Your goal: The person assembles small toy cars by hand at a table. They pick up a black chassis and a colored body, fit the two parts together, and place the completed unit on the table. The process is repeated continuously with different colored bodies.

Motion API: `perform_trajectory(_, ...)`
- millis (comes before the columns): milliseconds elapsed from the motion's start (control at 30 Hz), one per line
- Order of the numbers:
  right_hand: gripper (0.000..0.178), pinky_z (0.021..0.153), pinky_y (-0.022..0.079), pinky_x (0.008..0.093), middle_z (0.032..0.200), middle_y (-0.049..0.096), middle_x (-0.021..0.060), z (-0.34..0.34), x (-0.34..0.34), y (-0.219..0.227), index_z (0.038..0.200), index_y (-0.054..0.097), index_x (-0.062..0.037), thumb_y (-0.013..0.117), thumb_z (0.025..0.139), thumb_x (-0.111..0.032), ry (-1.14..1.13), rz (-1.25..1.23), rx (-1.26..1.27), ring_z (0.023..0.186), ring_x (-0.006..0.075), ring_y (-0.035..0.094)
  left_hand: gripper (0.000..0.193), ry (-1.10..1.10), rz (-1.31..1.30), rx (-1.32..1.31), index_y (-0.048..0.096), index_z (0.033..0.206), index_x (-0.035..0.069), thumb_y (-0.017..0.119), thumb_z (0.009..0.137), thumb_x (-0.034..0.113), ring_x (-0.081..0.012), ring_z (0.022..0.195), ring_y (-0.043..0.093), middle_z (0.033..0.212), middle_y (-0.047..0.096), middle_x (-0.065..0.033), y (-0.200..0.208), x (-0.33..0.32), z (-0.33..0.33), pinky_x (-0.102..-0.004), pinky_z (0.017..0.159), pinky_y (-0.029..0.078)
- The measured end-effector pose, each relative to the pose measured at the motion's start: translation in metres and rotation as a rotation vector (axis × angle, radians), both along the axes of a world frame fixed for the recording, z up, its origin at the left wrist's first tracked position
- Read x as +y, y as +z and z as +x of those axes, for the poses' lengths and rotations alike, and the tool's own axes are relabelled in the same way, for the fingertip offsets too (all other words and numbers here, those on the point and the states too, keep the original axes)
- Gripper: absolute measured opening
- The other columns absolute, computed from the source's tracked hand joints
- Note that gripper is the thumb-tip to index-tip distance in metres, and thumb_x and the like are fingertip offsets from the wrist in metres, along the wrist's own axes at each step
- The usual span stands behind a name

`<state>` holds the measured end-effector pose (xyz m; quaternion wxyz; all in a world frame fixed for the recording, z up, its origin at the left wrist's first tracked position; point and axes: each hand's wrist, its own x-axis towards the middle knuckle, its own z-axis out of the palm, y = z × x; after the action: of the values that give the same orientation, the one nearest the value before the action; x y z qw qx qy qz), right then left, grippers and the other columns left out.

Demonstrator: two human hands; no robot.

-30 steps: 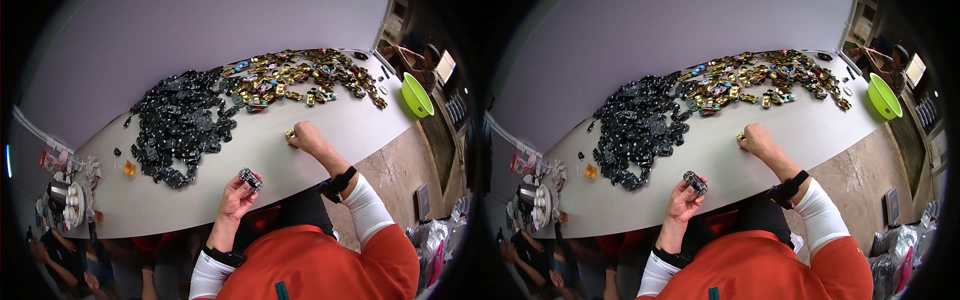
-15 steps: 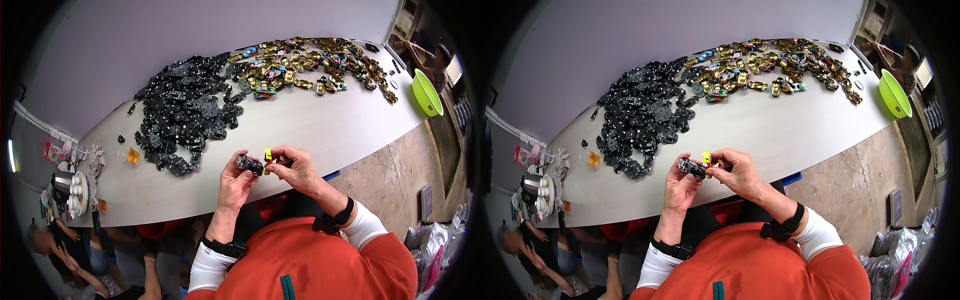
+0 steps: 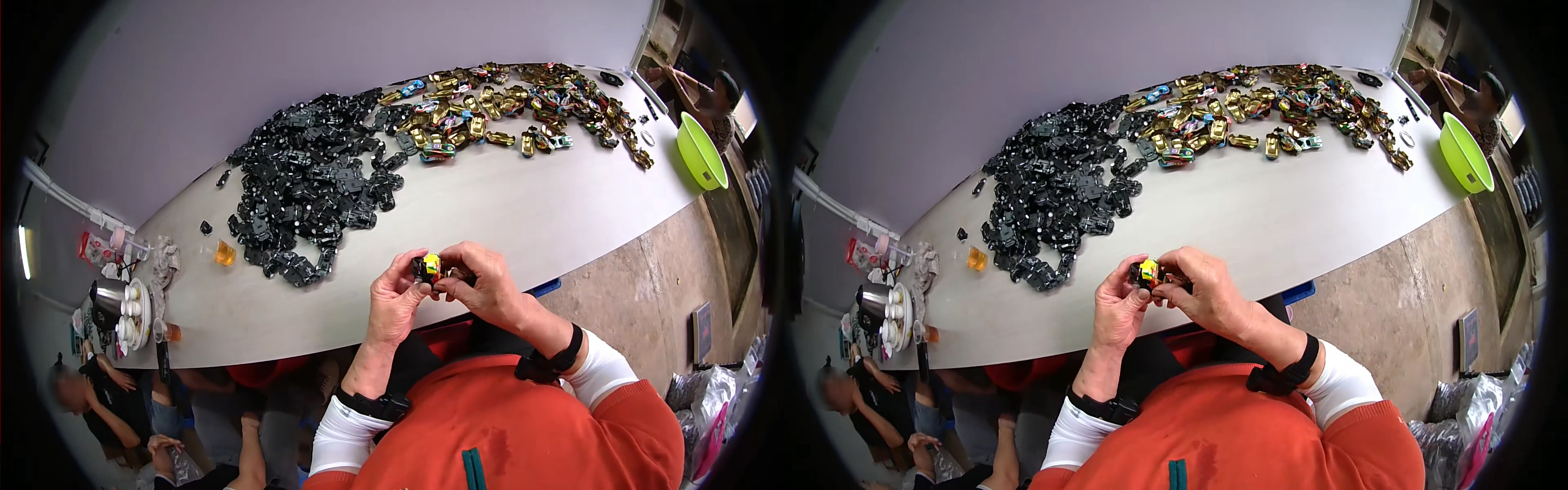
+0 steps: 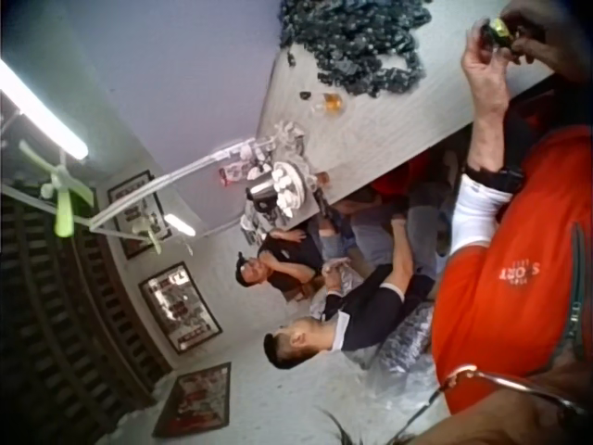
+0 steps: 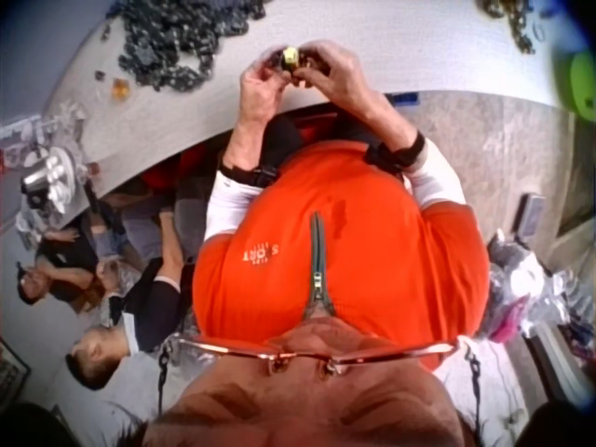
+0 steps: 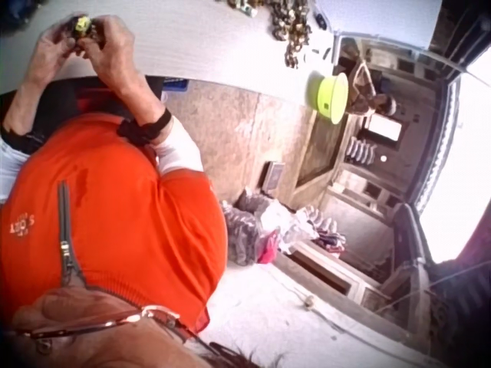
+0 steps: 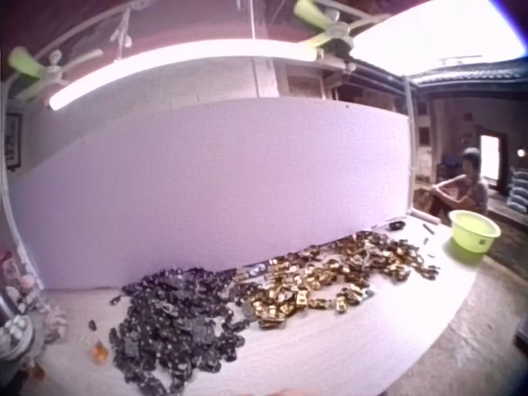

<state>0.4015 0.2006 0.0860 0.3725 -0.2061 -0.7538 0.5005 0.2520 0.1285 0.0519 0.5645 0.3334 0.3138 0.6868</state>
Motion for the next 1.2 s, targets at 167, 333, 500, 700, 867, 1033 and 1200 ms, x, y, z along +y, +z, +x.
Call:
perform_trajectory(167, 0.037, 0.054, 0.053, 0.0243, 0.086, 0.057, 0.0102, 0.001, -0.002, 0.014, 0.110, 0.053, -0.0020, 0.062, 0.076, 0.008, 0.085, 0.086, -0.037, 0.066, 0.0153, 0.064, 0.039, 0.018, 0.008, -0.040, 0.056, 0.112, 0.000, 0.068, 0.075, 0.003, -0.0146, 0.086, 0.056, 0.095, 0.055, -0.0032, 0.003, -0.004, 0.003, -0.0251, 0.067, 0.049)
perform_trajectory(333, 0.037, 0.054, 0.052, 0.0284, 0.087, 0.056, 0.0130, 0.004, -0.004, 0.021, 0.110, 0.051, -0.0043, 0.061, 0.076, 0.004, 0.071, 0.102, -0.090, 0.065, 0.0207, 0.061, 0.038, 0.044, 0.056, -0.048, 0.056, 0.110, -0.002, 0.068, 0.075, 0.004, -0.0155, 0.085, 0.057, 0.097, 0.053, -0.0038, 0.000, -0.004, 0.009, -0.0244, 0.064, 0.050)
perform_trajectory(500, 0.037, 0.054, 0.052, 0.0328, 0.082, 0.054, 0.0143, 0.008, -0.006, 0.040, 0.111, 0.046, -0.0051, 0.060, 0.077, 0.002, 0.102, 0.114, -0.169, 0.069, 0.0284, 0.059, 0.037, 0.037, 0.087, -0.064, 0.056, 0.111, -0.002, 0.067, 0.076, 0.003, -0.0154, 0.083, 0.057, 0.099, 0.050, -0.0044, 0.008, -0.002, 0.011, -0.0249, 0.063, 0.050)
perform_trajectory(700, 0.032, 0.057, 0.050, 0.0353, 0.079, 0.051, 0.0134, 0.009, -0.005, 0.040, 0.108, 0.046, -0.0063, 0.057, 0.078, 0.000, 0.117, 0.222, -0.198, 0.069, 0.0308, 0.056, 0.035, -0.013, 0.098, -0.087, 0.056, 0.111, -0.003, 0.065, 0.078, 0.003, -0.0157, 0.082, 0.057, 0.099, 0.050, -0.0047, 0.008, -0.002, 0.013, -0.0255, 0.061, 0.050)
perform_trajectory(867, 0.027, 0.058, 0.051, 0.0348, 0.078, 0.052, 0.0139, 0.015, -0.007, 0.041, 0.104, 0.046, -0.0053, 0.056, 0.079, -0.001, 0.139, 0.293, -0.288, 0.068, 0.0291, 0.057, 0.032, -0.038, 0.098, -0.038, 0.057, 0.108, -0.003, 0.065, 0.078, 0.004, -0.0161, 0.080, 0.057, 0.095, 0.051, -0.0049, 0.012, -0.003, 0.016, -0.0263, 0.058, 0.051)
perform_trajectory(1033, 0.019, 0.058, 0.051, 0.0323, 0.079, 0.054, 0.0152, 0.011, -0.005, 0.040, 0.096, 0.045, -0.0016, 0.055, 0.080, 0.000, 0.113, 0.175, -0.140, 0.068, 0.0248, 0.059, 0.032, -0.052, 0.055, -0.063, 0.058, 0.106, -0.003, 0.067, 0.077, 0.007, -0.0162, 0.074, 0.059, 0.092, 0.055, -0.0050, 0.019, 0.002, 0.015, -0.0247, 0.055, 0.049)
perform_trajectory(1200, 0.019, 0.057, 0.050, 0.0294, 0.080, 0.053, 0.0138, 0.007, 0.003, 0.041, 0.103, 0.049, 0.0005, 0.051, 0.085, -0.001, 0.175, -0.237, -0.248, 0.069, 0.0204, 0.059, 0.037, -0.150, -0.063, -0.038, 0.048, 0.116, 0.001, 0.061, 0.083, 0.010, -0.0161, 0.073, 0.060, 0.091, 0.058, -0.0087, 0.021, 0.002, 0.005, -0.0242, 0.056, 0.050)
